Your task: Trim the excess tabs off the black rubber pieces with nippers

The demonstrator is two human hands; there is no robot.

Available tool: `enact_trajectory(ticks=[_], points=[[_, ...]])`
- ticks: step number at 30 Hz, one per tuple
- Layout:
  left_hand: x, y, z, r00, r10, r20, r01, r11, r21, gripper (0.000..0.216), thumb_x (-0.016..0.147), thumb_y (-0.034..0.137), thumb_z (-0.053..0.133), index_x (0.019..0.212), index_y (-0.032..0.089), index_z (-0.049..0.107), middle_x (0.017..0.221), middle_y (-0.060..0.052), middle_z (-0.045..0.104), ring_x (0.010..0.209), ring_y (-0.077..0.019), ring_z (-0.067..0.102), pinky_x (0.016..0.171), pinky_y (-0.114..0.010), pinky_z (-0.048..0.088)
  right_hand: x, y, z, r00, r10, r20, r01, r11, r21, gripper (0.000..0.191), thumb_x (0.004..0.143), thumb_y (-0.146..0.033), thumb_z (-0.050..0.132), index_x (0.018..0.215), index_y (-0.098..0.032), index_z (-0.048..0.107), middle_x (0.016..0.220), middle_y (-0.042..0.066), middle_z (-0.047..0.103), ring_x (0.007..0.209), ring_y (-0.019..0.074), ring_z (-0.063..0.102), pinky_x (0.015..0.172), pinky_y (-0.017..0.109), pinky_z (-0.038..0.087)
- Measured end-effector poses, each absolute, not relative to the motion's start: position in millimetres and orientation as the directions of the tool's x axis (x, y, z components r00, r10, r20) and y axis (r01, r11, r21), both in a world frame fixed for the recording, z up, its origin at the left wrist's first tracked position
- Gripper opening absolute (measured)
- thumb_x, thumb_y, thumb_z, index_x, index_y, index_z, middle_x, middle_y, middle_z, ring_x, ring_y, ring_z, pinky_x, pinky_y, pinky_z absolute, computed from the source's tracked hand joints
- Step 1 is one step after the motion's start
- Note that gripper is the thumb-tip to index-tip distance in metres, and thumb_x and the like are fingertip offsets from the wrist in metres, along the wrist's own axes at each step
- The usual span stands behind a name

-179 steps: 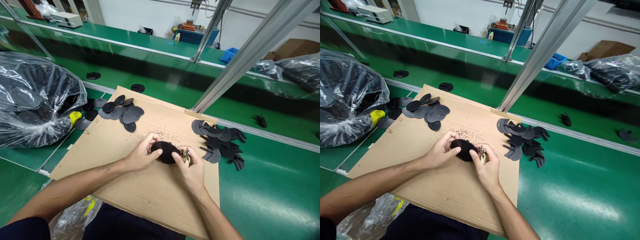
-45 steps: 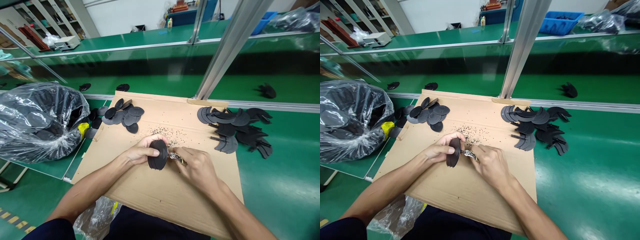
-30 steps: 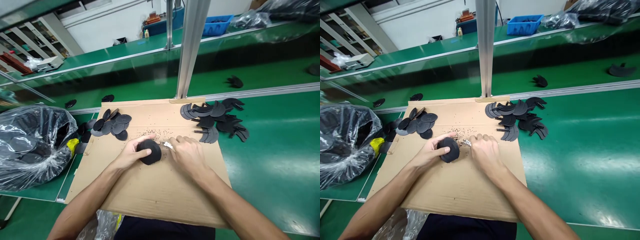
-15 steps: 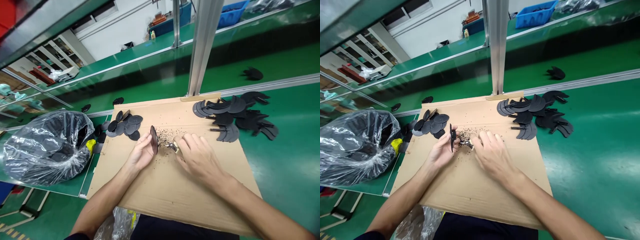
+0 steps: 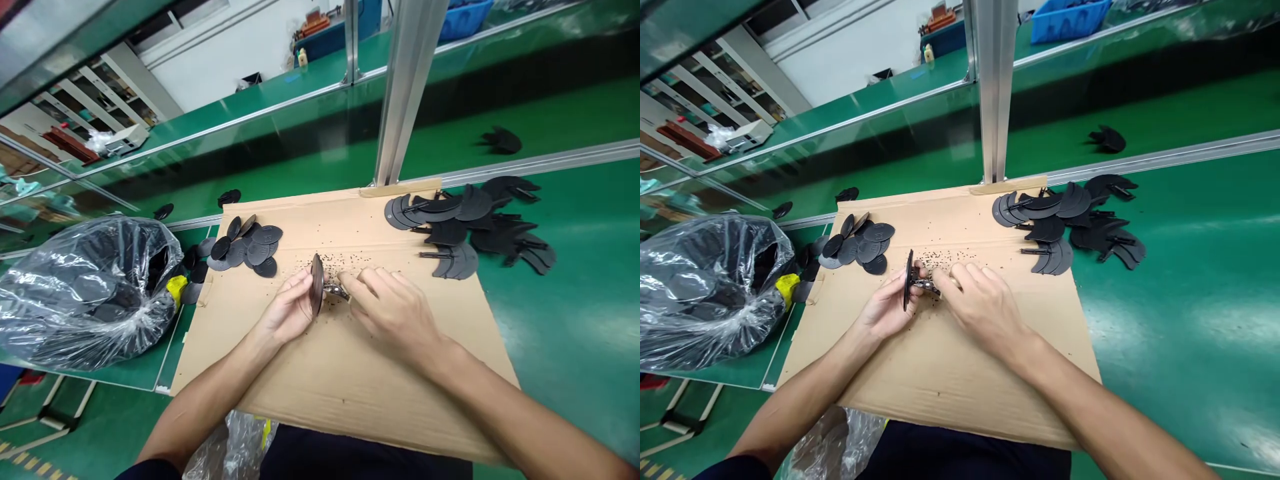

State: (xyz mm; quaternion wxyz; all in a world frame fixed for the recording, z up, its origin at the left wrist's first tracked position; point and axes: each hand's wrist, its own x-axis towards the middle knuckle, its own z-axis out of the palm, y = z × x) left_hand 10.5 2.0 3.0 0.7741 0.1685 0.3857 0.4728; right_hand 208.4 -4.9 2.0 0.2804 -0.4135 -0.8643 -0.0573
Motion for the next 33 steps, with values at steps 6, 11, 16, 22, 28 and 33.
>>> enact_trajectory(ticks=[6,11,16,22,28,33], points=[[10.0,2.0,1.8,0.254,0.856,-0.450,-0.614,0.502,0.609,0.018,0.084,0.008,0.069,0.100,0.015,0.067,0.088,-0.002,0.072,0.063,-0.0056,0.066,0.064,-0.013,0.057,208.3,-5.5,3.0,-0.508,0.670,0.541,0.750,0.653,-0.105,0.027,0.100,-0.016,0.042,0.111,-0.018,0.067,0.076,0.003,0.057,0.072,0.0189,0.046,0.065,0.032,0.031],[9.5,2.0,1.5,0.245,0.857,-0.453,-0.615,0.499,0.611,0.020,0.083,0.008,0.070,0.101,0.015,0.067,0.089,-0.002,0.072,0.065,-0.0061,0.067,0.067,-0.013,0.058,209.0,-4.9,2.1,-0.522,0.650,0.553,0.740,0.667,-0.085,0.028,0.099,-0.013,0.042,0.112,-0.017,0.067,0.075,0.003,0.058,0.072,0.0187,0.047,0.064,0.032,0.031],[10.4,1.5,1.5,0.266,0.861,-0.433,-0.654,0.491,0.576,0.017,0.083,0.006,0.070,0.097,0.013,0.067,0.087,-0.002,0.073,0.063,-0.0051,0.067,0.064,-0.011,0.057,209.5,-5.2,1.3,-0.528,0.681,0.507,0.749,0.655,-0.100,0.027,0.097,-0.011,0.045,0.116,-0.018,0.065,0.077,0.003,0.061,0.074,0.0184,0.050,0.065,0.031,0.034],[8.8,2.1,-2.4,0.311,0.854,-0.418,-0.623,0.515,0.589,0.021,0.081,0.006,0.073,0.099,0.014,0.065,0.085,-0.001,0.072,0.059,-0.0057,0.066,0.060,-0.012,0.057,211.1,-5.4,2.0,-0.525,0.649,0.551,0.724,0.681,-0.112,0.026,0.096,-0.008,0.049,0.114,-0.017,0.064,0.076,0.000,0.064,0.070,0.0154,0.052,0.063,0.028,0.036],[10.2,2.9,-4.7,0.222,0.874,-0.433,-0.635,0.467,0.616,0.021,0.080,0.008,0.074,0.098,0.015,0.066,0.084,-0.001,0.072,0.065,-0.0068,0.068,0.062,-0.013,0.056,216.9,-5.9,-2.6,-0.533,0.674,0.512,0.736,0.667,-0.112,0.025,0.094,-0.006,0.051,0.111,-0.018,0.064,0.074,-0.001,0.065,0.065,0.0132,0.054,0.057,0.027,0.034],[-0.9,7.8,-4.1,0.198,0.910,-0.364,-0.564,0.410,0.717,0.026,0.072,0.019,0.080,0.096,0.014,0.072,0.080,-0.001,0.071,0.062,-0.0078,0.062,0.061,-0.017,0.052,219.8,-2.0,-1.7,-0.502,0.775,0.383,0.817,0.571,-0.083,0.035,0.088,-0.007,0.052,0.119,-0.019,0.062,0.077,0.001,0.069,0.070,0.0163,0.059,0.059,0.029,0.035]])
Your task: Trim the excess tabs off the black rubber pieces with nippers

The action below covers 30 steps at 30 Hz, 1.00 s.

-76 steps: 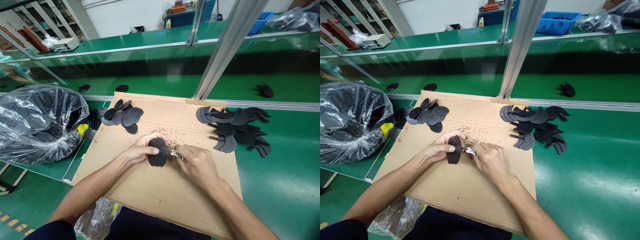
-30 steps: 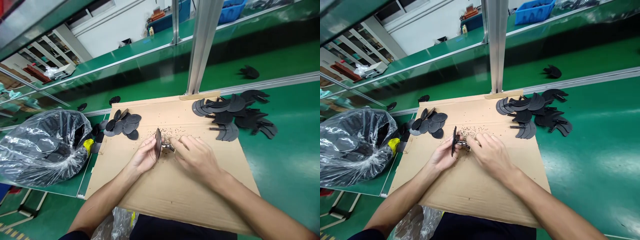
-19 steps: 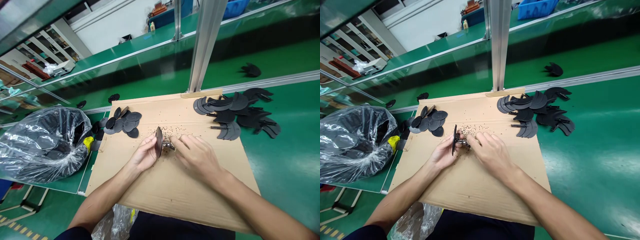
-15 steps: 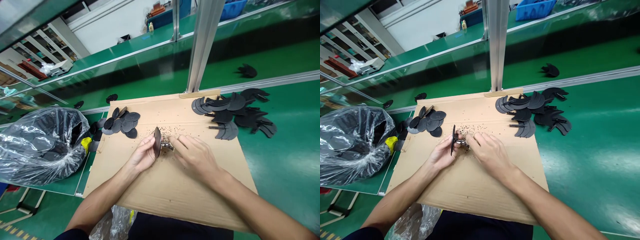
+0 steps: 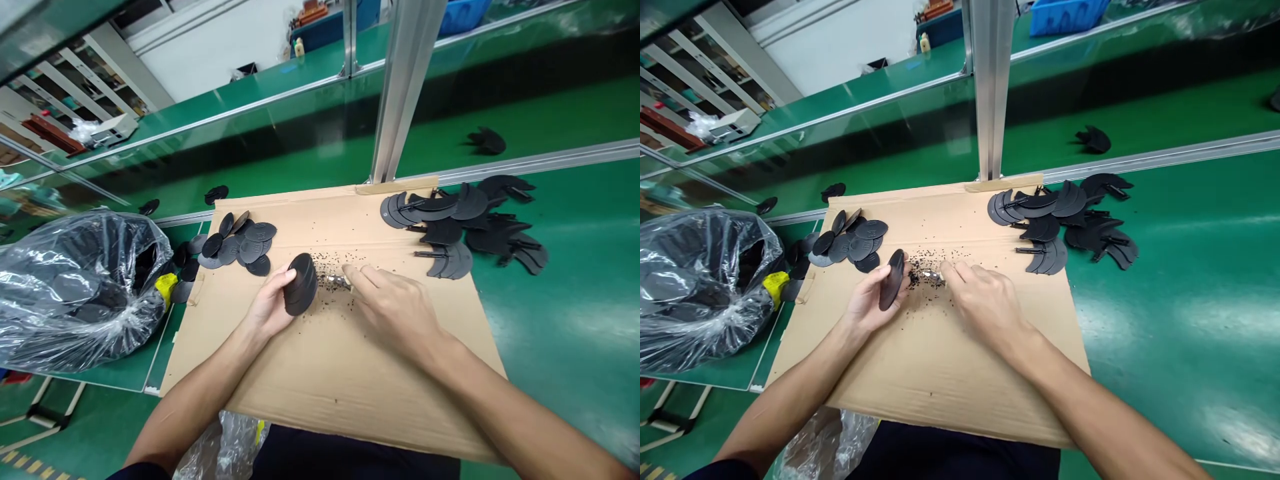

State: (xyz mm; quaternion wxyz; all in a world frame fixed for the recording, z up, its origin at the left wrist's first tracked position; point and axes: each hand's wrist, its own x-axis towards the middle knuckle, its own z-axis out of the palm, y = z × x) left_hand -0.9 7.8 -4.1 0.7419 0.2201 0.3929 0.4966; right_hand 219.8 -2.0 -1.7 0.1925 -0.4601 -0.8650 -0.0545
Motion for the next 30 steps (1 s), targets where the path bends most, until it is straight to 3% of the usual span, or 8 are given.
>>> enact_trajectory(ticks=[6,12,14,16,19,21,26,30], points=[[-0.9,0.6,0.0,0.390,0.854,-0.345,-0.303,0.473,0.827,0.046,0.064,0.024,0.085,0.108,0.013,0.078,0.087,-0.006,0.076,0.077,-0.0185,0.068,0.074,-0.026,0.051,216.5,-1.3,1.1,-0.475,0.804,0.357,0.848,0.527,-0.059,0.035,0.087,-0.012,0.055,0.120,-0.016,0.064,0.080,0.004,0.071,0.075,0.0196,0.061,0.063,0.032,0.036],[3.4,4.1,-1.9,0.193,0.927,-0.322,-0.332,0.371,0.867,0.043,0.066,0.028,0.087,0.105,0.015,0.078,0.088,-0.005,0.075,0.078,-0.0160,0.067,0.076,-0.025,0.050,219.0,0.5,-0.9,-0.452,0.825,0.340,0.854,0.510,-0.105,0.041,0.083,-0.009,0.056,0.123,-0.014,0.063,0.085,0.007,0.071,0.080,0.0225,0.062,0.065,0.033,0.039],[4.1,6.9,-4.2,0.127,0.944,-0.303,-0.352,0.329,0.876,0.037,0.066,0.032,0.087,0.097,0.014,0.077,0.085,-0.004,0.074,0.076,-0.0150,0.066,0.073,-0.025,0.051,219.9,2.3,-0.8,-0.413,0.837,0.358,0.845,0.499,-0.193,0.037,0.084,-0.011,0.055,0.120,-0.015,0.063,0.089,0.009,0.070,0.083,0.0240,0.062,0.067,0.033,0.041],[5.2,8.0,-6.0,0.088,0.956,-0.280,-0.372,0.293,0.881,0.033,0.065,0.033,0.089,0.089,0.014,0.074,0.083,-0.003,0.072,0.075,-0.0137,0.066,0.071,-0.024,0.051,219.9,3.2,0.2,-0.359,0.853,0.378,0.787,0.494,-0.369,0.027,0.089,-0.017,0.054,0.115,-0.016,0.062,0.091,0.009,0.069,0.081,0.0238,0.062,0.068,0.033,0.044],[7.7,5.9,-6.6,0.085,0.970,-0.228,-0.394,0.243,0.887,0.033,0.064,0.031,0.090,0.084,0.015,0.070,0.081,-0.001,0.071,0.073,-0.0124,0.064,0.071,-0.024,0.052,217.8,1.5,3.5,-0.301,0.887,0.349,0.560,0.461,-0.688,0.019,0.095,-0.028,0.056,0.113,-0.020,0.059,0.093,0.006,0.068,0.077,0.0205,0.062,0.069,0.032,0.049],[9.2,3.0,-6.0,0.108,0.976,-0.187,-0.392,0.215,0.894,0.033,0.064,0.030,0.091,0.083,0.015,0.069,0.079,0.000,0.070,0.072,-0.0121,0.064,0.070,-0.024,0.053,215.8,-0.9,6.5,-0.291,0.908,0.301,0.399,0.401,-0.825,0.021,0.095,-0.033,0.059,0.113,-0.021,0.059,0.098,0.006,0.068,0.081,0.0194,0.064,0.072,0.032,0.052],[10.4,-2.1,-6.5,0.091,0.990,-0.109,-0.370,0.135,0.919,0.033,0.069,0.033,0.089,0.085,0.015,0.067,0.080,-0.001,0.071,0.075,-0.0140,0.067,0.073,-0.026,0.053,214.6,-2.4,12.8,-0.267,0.943,0.199,0.155,0.245,-0.957,0.027,0.095,-0.041,0.063,0.114,-0.023,0.058,0.106,0.007,0.070,0.093,0.0202,0.068,0.079,0.033,0.056],[9.5,-2.4,-11.0,0.119,0.991,-0.063,-0.317,0.098,0.944,0.030,0.069,0.032,0.089,0.080,0.015,0.066,0.078,-0.001,0.070,0.071,-0.0128,0.064,0.070,-0.025,0.052,214.7,-0.8,12.8,-0.281,0.934,0.221,0.245,0.292,-0.925,0.024,0.090,-0.033,0.067,0.110,-0.022,0.060,0.101,0.006,0.070,0.088,0.0197,0.067,0.074,0.031,0.055]])
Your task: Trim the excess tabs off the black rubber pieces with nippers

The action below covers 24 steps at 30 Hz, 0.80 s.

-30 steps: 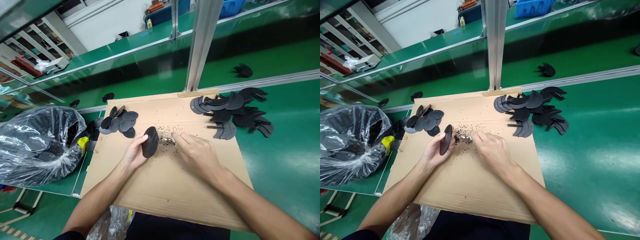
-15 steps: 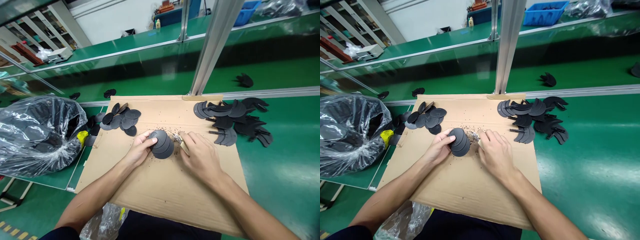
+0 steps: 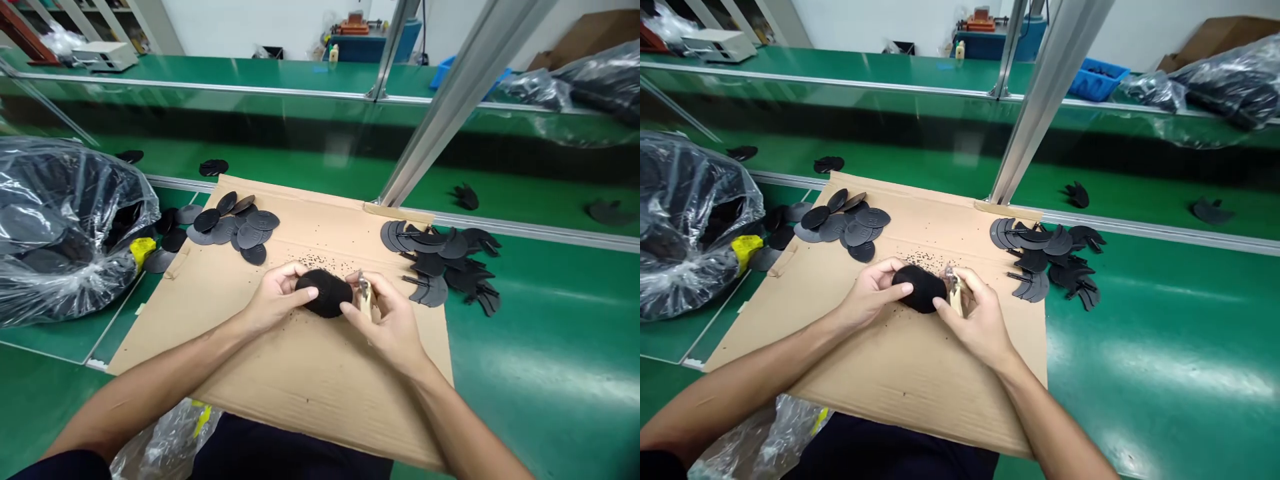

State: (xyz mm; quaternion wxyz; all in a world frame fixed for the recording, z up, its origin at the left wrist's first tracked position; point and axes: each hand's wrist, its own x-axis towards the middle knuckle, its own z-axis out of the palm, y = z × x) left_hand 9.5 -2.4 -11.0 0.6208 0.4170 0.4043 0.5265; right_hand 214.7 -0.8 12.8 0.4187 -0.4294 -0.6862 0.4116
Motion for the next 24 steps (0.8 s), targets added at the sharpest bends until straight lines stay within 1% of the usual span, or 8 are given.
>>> enact_trajectory(ticks=[3,5,7,10,14,17,21,24], points=[[8.3,-2.7,-13.1,0.203,0.979,0.020,-0.278,0.038,0.960,0.027,0.070,0.032,0.089,0.080,0.015,0.070,0.085,-0.004,0.070,0.080,-0.0154,0.066,0.076,-0.027,0.053,214.0,-2.7,10.8,-0.323,0.878,0.352,0.403,0.465,-0.788,0.013,0.089,-0.021,0.063,0.102,-0.022,0.060,0.088,0.002,0.066,0.077,0.0175,0.062,0.067,0.030,0.050],[6.3,-2.6,-13.3,0.222,0.973,0.064,-0.271,-0.002,0.963,0.032,0.071,0.036,0.089,0.091,0.016,0.073,0.094,-0.007,0.072,0.091,-0.0181,0.068,0.085,-0.029,0.053,214.2,-4.7,9.8,-0.370,0.791,0.487,0.491,0.611,-0.621,0.012,0.090,-0.014,0.059,0.098,-0.022,0.059,0.081,0.001,0.064,0.072,0.0166,0.059,0.065,0.030,0.046],[3.3,-1.9,-12.8,0.230,0.969,0.094,-0.280,-0.026,0.960,0.043,0.075,0.048,0.084,0.103,0.017,0.074,0.103,-0.009,0.073,0.098,-0.0207,0.068,0.090,-0.031,0.052,215.0,-6.0,9.1,-0.420,0.671,0.611,0.552,0.723,-0.415,0.016,0.089,-0.009,0.058,0.098,-0.022,0.058,0.077,0.001,0.063,0.069,0.0164,0.057,0.065,0.030,0.042],[-1.4,-0.3,-10.7,0.248,0.962,0.110,-0.236,-0.050,0.970,0.046,0.084,0.058,0.072,0.107,0.017,0.074,0.104,-0.011,0.074,0.099,-0.0226,0.068,0.091,-0.034,0.052,216.0,-5.7,8.3,-0.474,0.532,0.702,0.577,0.790,-0.208,0.023,0.087,-0.004,0.059,0.099,-0.023,0.057,0.076,0.000,0.066,0.066,0.0154,0.055,0.064,0.031,0.036],[-4.5,1.3,-5.2,0.213,0.967,0.138,0.012,-0.143,0.990,0.024,0.084,0.036,0.075,0.103,0.020,0.078,0.104,-0.009,0.075,0.101,-0.0244,0.065,0.097,-0.038,0.048,216.0,-3.8,7.6,-0.516,0.473,0.715,0.573,0.810,-0.122,0.026,0.086,0.001,0.054,0.099,-0.022,0.056,0.076,0.000,0.067,0.064,0.0147,0.050,0.064,0.031,0.033],[-4.6,2.3,-2.4,0.215,0.957,0.196,0.171,-0.235,0.957,0.019,0.083,0.027,0.074,0.101,0.023,0.080,0.103,-0.008,0.075,0.101,-0.0251,0.063,0.098,-0.040,0.047,215.8,-4.2,8.2,-0.517,0.452,0.727,0.576,0.812,-0.095,0.027,0.086,0.002,0.053,0.098,-0.022,0.057,0.076,-0.001,0.067,0.064,0.0148,0.050,0.065,0.031,0.033],[-2.4,3.0,-3.0,0.270,0.946,0.181,0.210,-0.242,0.947,0.017,0.084,0.023,0.073,0.098,0.022,0.081,0.098,-0.008,0.075,0.091,-0.0218,0.066,0.089,-0.035,0.051,216.7,-4.8,8.0,-0.522,0.457,0.720,0.576,0.812,-0.098,0.027,0.088,0.002,0.049,0.097,-0.021,0.058,0.079,0.001,0.069,0.069,0.0149,0.054,0.066,0.030,0.035],[-4.6,7.5,-5.4,0.224,0.953,0.203,0.222,-0.252,0.942,0.013,0.085,0.027,0.073,0.091,0.020,0.081,0.092,-0.009,0.075,0.088,-0.0214,0.068,0.084,-0.033,0.053,217.7,-1.5,3.1,-0.527,0.471,0.707,0.595,0.799,-0.088,0.026,0.090,-0.002,0.048,0.101,-0.020,0.062,0.088,0.005,0.072,0.078,0.0165,0.061,0.069,0.031,0.038]])
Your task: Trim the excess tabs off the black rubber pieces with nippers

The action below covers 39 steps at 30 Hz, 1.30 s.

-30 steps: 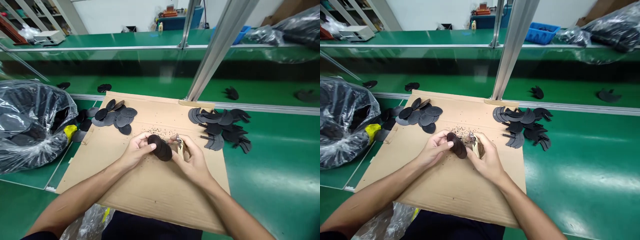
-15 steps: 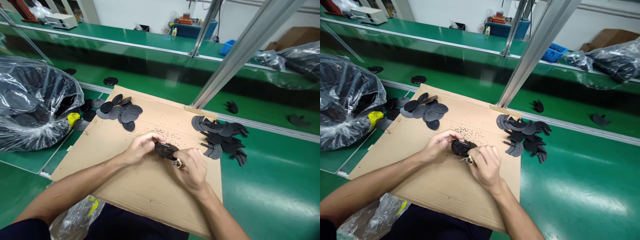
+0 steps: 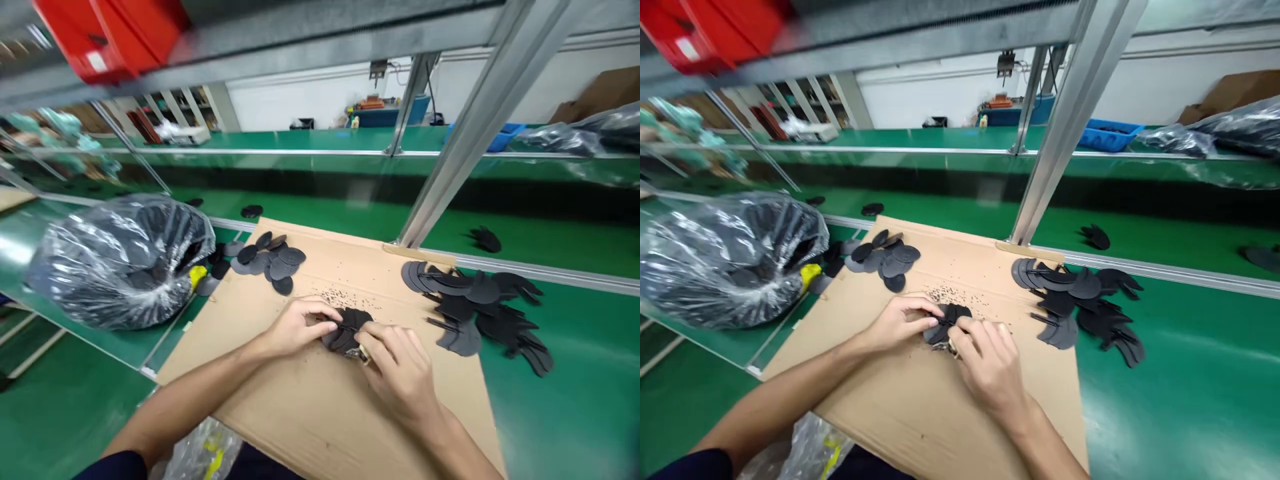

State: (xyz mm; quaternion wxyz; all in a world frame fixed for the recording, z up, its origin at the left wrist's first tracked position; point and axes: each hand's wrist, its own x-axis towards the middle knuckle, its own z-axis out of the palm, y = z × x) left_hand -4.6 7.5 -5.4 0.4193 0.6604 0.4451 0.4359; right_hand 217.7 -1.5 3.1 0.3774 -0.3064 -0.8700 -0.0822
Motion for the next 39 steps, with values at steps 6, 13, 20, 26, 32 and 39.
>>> enact_trajectory(ticks=[6,13,20,26,32,39], points=[[-30.6,58.1,5.1,0.119,0.946,0.302,0.357,-0.324,0.876,0.015,0.084,0.030,0.071,0.089,0.018,0.078,0.094,-0.009,0.074,0.087,-0.0201,0.069,0.080,-0.031,0.055,219.0,1.4,-3.1,-0.487,0.503,0.714,0.617,0.777,-0.126,0.025,0.090,-0.007,0.051,0.108,-0.016,0.066,0.099,0.011,0.072,0.087,0.0211,0.063,0.072,0.033,0.042],[-36.1,185.4,29.5,-0.020,0.942,0.335,0.677,-0.234,0.698,0.013,0.081,0.018,0.064,0.087,0.016,0.074,0.098,-0.009,0.074,0.087,-0.0203,0.067,0.090,-0.034,0.053,219.8,-4.1,-3.6,-0.471,0.572,0.672,0.650,0.740,-0.174,0.031,0.084,-0.003,0.054,0.109,-0.017,0.065,0.101,0.011,0.069,0.092,0.0218,0.061,0.075,0.032,0.042],[-31.7,231.6,25.8,-0.064,0.969,0.239,0.811,-0.089,0.578,0.006,0.079,0.018,0.070,0.074,0.016,0.068,0.083,-0.006,0.074,0.088,-0.0208,0.068,0.091,-0.039,0.053,224.3,-5.9,-9.2,-0.467,0.656,0.593,0.673,0.699,-0.243,0.040,0.079,-0.004,0.063,0.116,-0.018,0.060,0.108,0.011,0.068,0.097,0.0237,0.059,0.078,0.034,0.042],[-15.6,219.1,31.0,0.020,0.969,0.248,0.864,-0.141,0.484,0.009,0.078,0.020,0.062,0.074,0.018,0.069,0.086,-0.010,0.075,0.085,-0.0269,0.070,0.088,-0.037,0.053,224.8,-11.6,-2.6,-0.539,0.731,0.419,0.674,0.672,-0.306,0.031,0.087,-0.014,0.063,0.118,-0.019,0.058,0.116,0.011,0.065,0.103,0.0234,0.057,0.083,0.036,0.041],[73.6,173.9,46.7,0.640,0.694,0.328,0.565,-0.715,0.410,0.028,0.091,0.039,0.056,0.102,0.021,0.075,0.099,-0.010,0.075,0.090,-0.0229,0.067,0.090,-0.032,0.052,225.6,-9.5,-0.1,-0.594,0.744,0.307,0.701,0.665,-0.255,0.029,0.085,-0.017,0.068,0.113,-0.015,0.060,0.109,0.009,0.066,0.100,0.0236,0.054,0.085,0.036,0.041],[218.7,209.7,34.4,0.730,0.681,0.054,0.510,-0.596,0.620,0.029,0.081,0.018,0.063,0.108,0.018,0.072,0.124,-0.014,0.069,0.126,-0.0305,0.058,0.114,-0.041,0.041,228.1,-8.1,-3.4,-0.620,0.734,0.276,0.708,0.675,-0.205,0.026,0.086,-0.014,0.065,0.112,-0.013,0.061,0.105,0.010,0.066,0.096,0.0233,0.053,0.084,0.037,0.041]])
